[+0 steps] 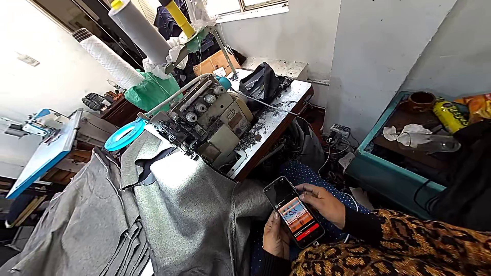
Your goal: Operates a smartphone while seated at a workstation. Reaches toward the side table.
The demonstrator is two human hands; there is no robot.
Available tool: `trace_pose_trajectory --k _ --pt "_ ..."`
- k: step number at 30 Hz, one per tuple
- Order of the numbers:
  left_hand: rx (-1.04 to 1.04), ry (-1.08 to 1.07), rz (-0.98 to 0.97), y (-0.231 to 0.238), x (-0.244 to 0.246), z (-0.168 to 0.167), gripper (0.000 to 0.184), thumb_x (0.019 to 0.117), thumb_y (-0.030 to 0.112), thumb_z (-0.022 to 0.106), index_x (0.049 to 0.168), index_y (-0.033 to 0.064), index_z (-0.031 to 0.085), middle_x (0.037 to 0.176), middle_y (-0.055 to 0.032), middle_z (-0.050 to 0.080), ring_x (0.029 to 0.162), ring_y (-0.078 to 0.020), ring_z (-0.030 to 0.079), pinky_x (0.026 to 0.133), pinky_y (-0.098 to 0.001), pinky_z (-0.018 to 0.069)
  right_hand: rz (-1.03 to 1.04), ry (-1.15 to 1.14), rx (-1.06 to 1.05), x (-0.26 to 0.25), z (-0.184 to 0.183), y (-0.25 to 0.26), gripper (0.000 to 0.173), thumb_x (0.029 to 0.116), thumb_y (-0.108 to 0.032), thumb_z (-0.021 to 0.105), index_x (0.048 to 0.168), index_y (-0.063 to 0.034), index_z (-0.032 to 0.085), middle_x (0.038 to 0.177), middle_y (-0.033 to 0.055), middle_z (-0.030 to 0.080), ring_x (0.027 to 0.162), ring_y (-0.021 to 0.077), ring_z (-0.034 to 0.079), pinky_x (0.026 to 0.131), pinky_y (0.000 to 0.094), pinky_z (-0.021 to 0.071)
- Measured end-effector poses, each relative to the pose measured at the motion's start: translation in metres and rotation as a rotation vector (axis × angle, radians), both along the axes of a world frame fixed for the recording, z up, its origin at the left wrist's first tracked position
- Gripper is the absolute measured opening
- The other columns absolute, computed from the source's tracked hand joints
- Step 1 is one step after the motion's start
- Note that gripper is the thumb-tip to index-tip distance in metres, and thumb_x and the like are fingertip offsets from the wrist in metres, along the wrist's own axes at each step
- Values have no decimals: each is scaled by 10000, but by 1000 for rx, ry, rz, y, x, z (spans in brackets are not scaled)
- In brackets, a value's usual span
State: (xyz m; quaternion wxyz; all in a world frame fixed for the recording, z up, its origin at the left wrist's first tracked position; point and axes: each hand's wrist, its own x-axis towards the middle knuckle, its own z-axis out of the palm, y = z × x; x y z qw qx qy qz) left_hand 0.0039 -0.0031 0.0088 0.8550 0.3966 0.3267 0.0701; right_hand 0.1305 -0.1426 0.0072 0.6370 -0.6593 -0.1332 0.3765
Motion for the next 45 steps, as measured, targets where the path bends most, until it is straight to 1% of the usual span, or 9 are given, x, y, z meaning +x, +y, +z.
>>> trace_pose_trajectory --k 3,4,6,9,12,15,26,39,45 --pt "14 -17 -10 -1 0 2 364 1115 124 240 1334 -53 471 1039 -149 734 899 -223 748 825 -379 622 -1 -35 0 3 0 2 305 1015 -170 504 1259 -10 594 952 22 664 827 53 643 784 265 541" --pt "17 -33 -22 -1 -1 2 364 1111 119 240 1333 -58 467 1039 -149 736 899 -222 750 826 -380 623 2 -49 -1 5 2 4 295 1017 -178 515 1239 -4 601 951 22 657 831 51 629 795 267 526" --pt "24 -63 -47 -2 -1 4 361 1100 111 243 1323 -62 469 1042 -149 741 904 -217 753 831 -376 626 1 -62 7 8 6 8 268 1015 -186 549 1195 0 621 982 34 669 869 48 630 829 263 518" --pt "30 -87 -67 -2 -1 5 364 1096 108 249 1330 -66 467 1062 -150 740 920 -222 753 847 -381 624 -13 -69 16 11 10 15 252 1002 -187 590 1165 -3 643 1027 54 694 923 55 660 876 268 535" --pt "44 -105 -78 -2 -2 4 366 1096 116 244 1322 -62 471 1060 -148 741 921 -223 754 849 -388 624 -28 -79 -23 13 11 20 221 1004 -174 605 1133 -5 666 999 65 702 897 69 665 859 280 538" --pt "43 -102 -72 -2 -2 3 370 1097 122 246 1327 -61 471 1062 -147 741 923 -222 754 850 -390 624 -22 -80 -45 13 10 21 212 1015 -166 592 1132 -5 667 991 68 698 886 70 659 852 277 532" --pt "37 -97 -79 -2 -3 3 370 1097 115 238 1325 -54 476 1060 -150 743 924 -226 755 845 -390 626 -26 -60 20 11 8 18 224 1040 -169 516 1116 -24 668 985 28 699 902 34 660 857 250 534" --pt "28 -91 -69 -2 -2 3 371 1099 114 231 1305 -60 486 1049 -155 745 913 -233 757 836 -393 629 -28 -67 18 11 7 17 222 1043 -181 518 1100 -30 671 963 17 694 886 25 654 844 246 530" --pt "30 -70 -62 -3 -1 3 371 1106 124 233 1331 -56 466 1057 -152 739 922 -228 753 847 -388 623 -29 -153 -16 9 6 15 317 1065 -203 419 1059 -24 680 909 6 658 859 26 619 828 271 501"
